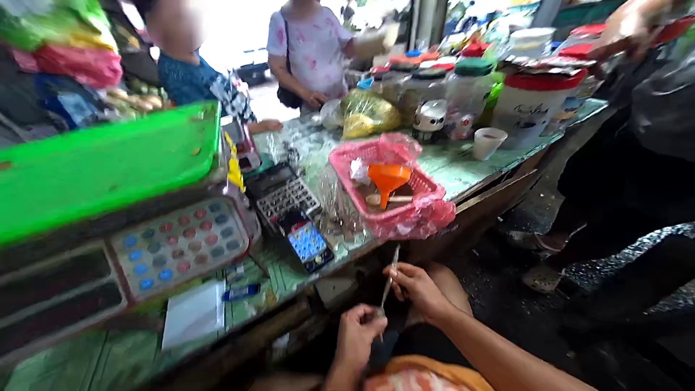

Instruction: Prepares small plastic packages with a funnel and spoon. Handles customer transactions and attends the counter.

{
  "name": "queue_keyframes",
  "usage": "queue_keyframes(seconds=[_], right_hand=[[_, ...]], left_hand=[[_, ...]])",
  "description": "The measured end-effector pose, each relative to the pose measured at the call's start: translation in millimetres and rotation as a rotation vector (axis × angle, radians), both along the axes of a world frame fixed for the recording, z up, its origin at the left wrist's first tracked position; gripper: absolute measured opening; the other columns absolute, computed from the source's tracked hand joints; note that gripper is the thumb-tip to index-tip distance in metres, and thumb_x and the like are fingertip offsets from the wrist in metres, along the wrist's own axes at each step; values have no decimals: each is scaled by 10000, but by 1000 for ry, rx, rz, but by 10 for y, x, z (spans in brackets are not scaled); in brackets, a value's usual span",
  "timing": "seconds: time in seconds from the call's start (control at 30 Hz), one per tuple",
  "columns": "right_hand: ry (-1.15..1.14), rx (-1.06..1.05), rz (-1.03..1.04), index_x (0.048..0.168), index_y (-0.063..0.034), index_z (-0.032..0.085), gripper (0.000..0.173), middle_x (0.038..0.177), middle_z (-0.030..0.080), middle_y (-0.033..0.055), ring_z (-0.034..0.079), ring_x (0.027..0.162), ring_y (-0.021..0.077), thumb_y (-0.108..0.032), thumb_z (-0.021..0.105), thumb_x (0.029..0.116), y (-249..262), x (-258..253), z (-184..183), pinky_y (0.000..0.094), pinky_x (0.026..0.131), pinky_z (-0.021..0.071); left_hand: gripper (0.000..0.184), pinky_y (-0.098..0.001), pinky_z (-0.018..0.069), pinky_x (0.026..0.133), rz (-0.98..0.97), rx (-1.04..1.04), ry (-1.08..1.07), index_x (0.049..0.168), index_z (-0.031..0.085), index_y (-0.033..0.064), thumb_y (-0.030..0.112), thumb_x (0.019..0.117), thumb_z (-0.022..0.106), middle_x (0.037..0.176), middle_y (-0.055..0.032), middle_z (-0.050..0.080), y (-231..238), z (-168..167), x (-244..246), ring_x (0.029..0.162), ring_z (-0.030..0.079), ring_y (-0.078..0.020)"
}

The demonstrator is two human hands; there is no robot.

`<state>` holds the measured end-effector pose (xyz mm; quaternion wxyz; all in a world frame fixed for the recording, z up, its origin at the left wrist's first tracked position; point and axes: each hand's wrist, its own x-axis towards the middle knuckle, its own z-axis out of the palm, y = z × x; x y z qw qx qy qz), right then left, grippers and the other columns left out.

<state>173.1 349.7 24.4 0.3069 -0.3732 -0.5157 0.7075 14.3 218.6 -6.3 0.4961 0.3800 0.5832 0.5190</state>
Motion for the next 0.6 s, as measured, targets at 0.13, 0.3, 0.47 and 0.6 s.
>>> queue_keyframes(seconds=[0.13, 0.3, 0.47, 0.6], right_hand=[[-160, 37, 214, 1046, -29, 727, 174, 821, 686, 23, 600, 658, 89, -173, 671, 966, -196, 49, -22, 261, 603, 516], [-198, 127, 191, 865, -46, 736, 129, 770, 698, 6, 628, 668, 72, -135, 690, 946, -215, 30, -23, 248, 639, 538], [-89, 106, 129, 850, -52, 703, 142, 752, 680, 12, 628, 662, 87, -126, 658, 963, -187, 21, 23, 249, 631, 538], [17, 49, 121, 959, -20, 709, 214, 793, 681, 19, 623, 672, 95, -157, 560, 1029, -119, -62, 215, 258, 627, 543]], left_hand=[[189, -307, 614, 752, 14, -46, 85, 1047, 755, 37, 102, 871, 780, 899, -45, 747, -30, 152, 28, 789, 713, -121], [176, -305, 608, 725, 51, -36, -31, 1014, 752, 10, 96, 864, 786, 866, -68, 745, -44, 90, 62, 747, 706, -137], [128, -309, 595, 738, 78, 40, -137, 970, 736, -3, 90, 885, 760, 854, -75, 720, -14, 119, 73, 755, 686, -148], [129, -305, 600, 727, 118, 131, -66, 976, 745, -5, 87, 885, 758, 864, -69, 729, 138, 364, 10, 762, 692, -139]])
